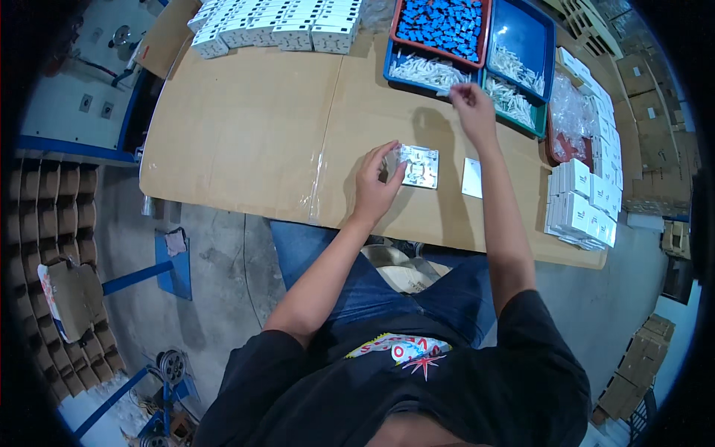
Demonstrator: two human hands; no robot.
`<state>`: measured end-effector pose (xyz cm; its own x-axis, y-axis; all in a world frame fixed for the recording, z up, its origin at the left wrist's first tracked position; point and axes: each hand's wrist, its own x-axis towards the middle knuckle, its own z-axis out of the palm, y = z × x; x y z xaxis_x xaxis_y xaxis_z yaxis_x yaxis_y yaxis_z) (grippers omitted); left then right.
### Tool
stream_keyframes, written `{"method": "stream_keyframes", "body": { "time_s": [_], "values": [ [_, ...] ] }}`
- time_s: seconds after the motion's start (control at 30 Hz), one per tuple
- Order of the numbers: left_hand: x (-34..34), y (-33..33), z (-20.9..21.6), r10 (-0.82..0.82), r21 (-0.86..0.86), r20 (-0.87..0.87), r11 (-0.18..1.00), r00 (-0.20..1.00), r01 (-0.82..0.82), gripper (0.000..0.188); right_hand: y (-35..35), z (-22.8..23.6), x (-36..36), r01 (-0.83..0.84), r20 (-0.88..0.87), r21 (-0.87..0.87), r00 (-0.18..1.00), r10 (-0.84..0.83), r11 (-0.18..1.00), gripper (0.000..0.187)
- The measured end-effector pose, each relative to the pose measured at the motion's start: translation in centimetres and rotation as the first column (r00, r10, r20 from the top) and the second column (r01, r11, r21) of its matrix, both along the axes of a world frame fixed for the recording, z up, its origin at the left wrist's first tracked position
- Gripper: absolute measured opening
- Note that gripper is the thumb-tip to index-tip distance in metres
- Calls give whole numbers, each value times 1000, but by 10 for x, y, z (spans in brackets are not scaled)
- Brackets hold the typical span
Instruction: The person assembles small electrical components by hand at a workbench. They place a circuit board into a white plastic housing, insert a blue connector, and then pack the assembled unit into a small white box. The person repeats this process for multiple units, organizing the finished boxes on the table.
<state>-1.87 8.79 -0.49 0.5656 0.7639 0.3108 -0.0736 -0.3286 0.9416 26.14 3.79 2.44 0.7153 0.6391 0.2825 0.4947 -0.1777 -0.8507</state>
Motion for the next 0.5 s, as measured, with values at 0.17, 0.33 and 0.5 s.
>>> {"method": "stream_keyframes", "body": {
  "time_s": [0.17,0.33,0.5],
  "values": [
    [-1,0,-2,-12,97,-15,995,1000,13,43,-35,33,-100,-180,-175,-93,971,162,979,18],
    [0,-2,-3,-13,84,-21,996,1000,15,43,-43,33,-127,-255,-196,-147,955,225,956,19],
    [0,-4,-3,0,72,-11,997,1000,1,44,-40,44,-143,-282,-131,-219,957,258,934,16]
  ]
}}
